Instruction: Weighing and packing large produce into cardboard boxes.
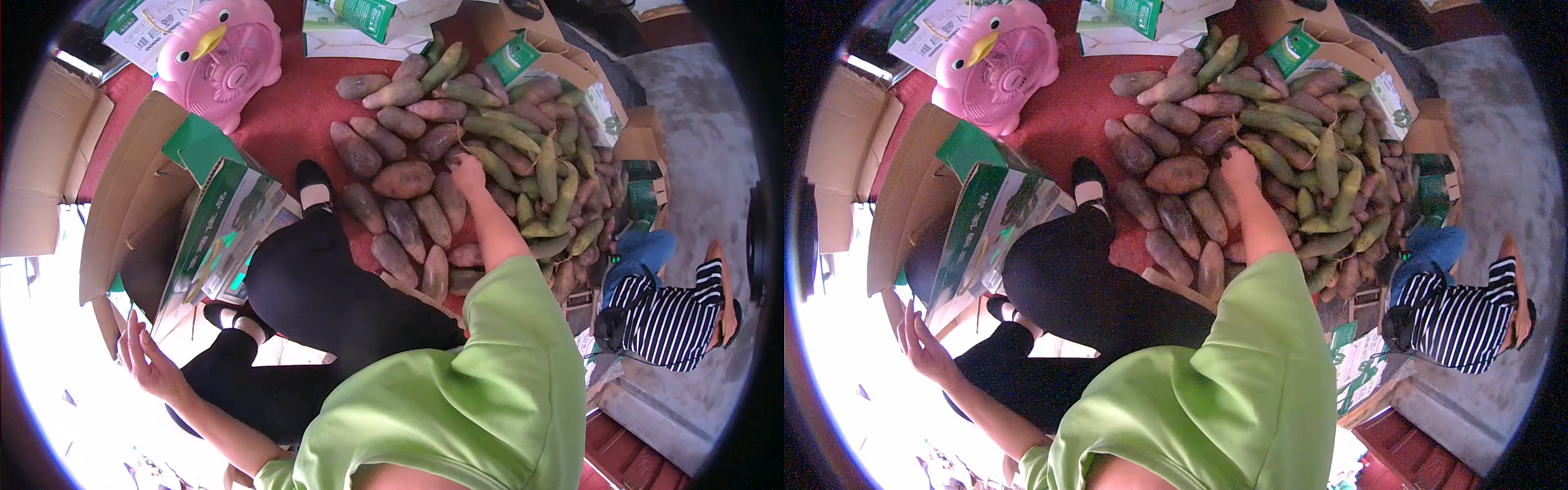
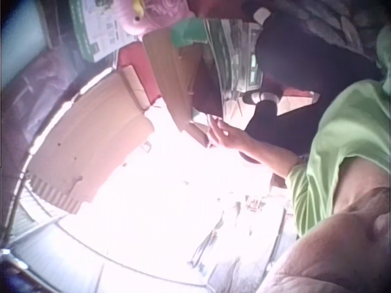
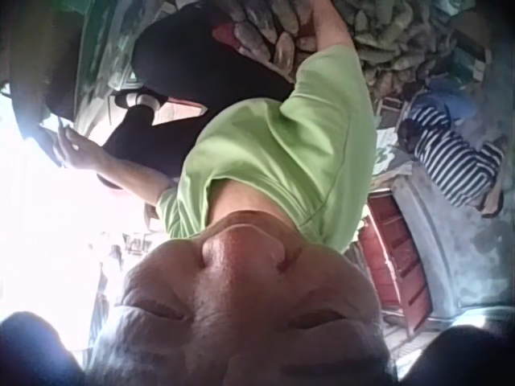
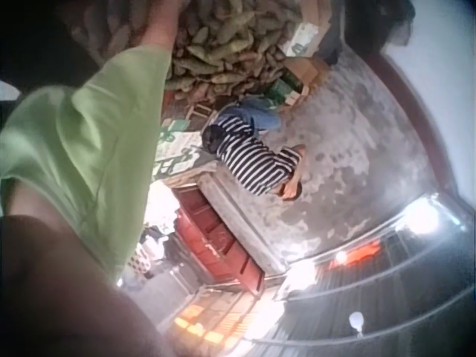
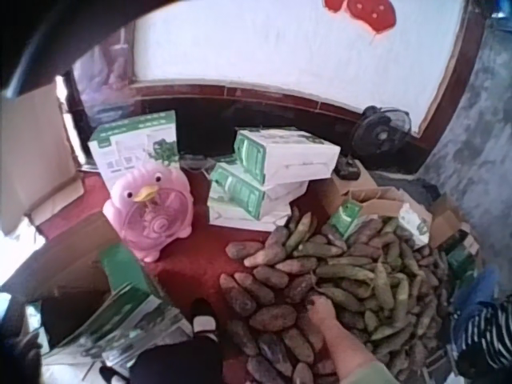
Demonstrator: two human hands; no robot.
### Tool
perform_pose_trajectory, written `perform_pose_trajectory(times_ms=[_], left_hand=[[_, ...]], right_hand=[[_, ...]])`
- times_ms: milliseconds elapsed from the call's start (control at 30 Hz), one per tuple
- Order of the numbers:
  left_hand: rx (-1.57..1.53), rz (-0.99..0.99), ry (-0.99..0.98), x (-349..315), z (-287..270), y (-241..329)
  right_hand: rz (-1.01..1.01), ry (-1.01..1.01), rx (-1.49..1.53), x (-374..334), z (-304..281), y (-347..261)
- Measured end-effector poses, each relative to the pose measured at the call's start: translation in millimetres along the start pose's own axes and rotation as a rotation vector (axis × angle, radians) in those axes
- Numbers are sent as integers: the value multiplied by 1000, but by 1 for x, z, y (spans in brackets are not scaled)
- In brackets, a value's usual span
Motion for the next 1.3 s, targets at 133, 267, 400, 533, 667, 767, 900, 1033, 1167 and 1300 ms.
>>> perform_pose_trajectory(times_ms=[133, 267, 400, 533, 667, 767, 900, 1033, 1167, 1300], left_hand=[[-15, -77, 10, -1, 6, -5], [-6, -100, 32, -1, 5, -5], [-9, -70, 56, 1, 7, -5], [7, -53, 47, 2, 9, -4], [44, -30, 41, 3, 11, -2], [66, -8, 29, 3, 10, -2], [81, -63, 55, 1, 7, -1], [39, -64, 59, 11, 12, 6], [77, -13, 2, 18, 11, 22], [24, 67, -9, 20, 4, 33]], right_hand=[[118, -76, -162, 26, 13, 26], [103, 36, -287, 40, -1, 12], [96, -150, -411, 59, 2, 15], [82, -257, -511, 67, 11, 16], [78, -259, -473, 71, 24, 20], [80, -282, -502, 72, 32, 23], [6, -114, -554, 66, 31, 17], [-130, 115, -501, 46, 22, 31], [-65, 36, -299, 26, 12, 37], [-137, 140, -122, 14, -5, 46]])
Point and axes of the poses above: each hand's wrist, its own x-axis towards the middle knuckle, its own z-axis out of the palm, y = z × x, the point moved 5 cm from there along x, towards the middle knuckle, and after that the axes turned 9 degrees about -x, right-handed, at the moved point
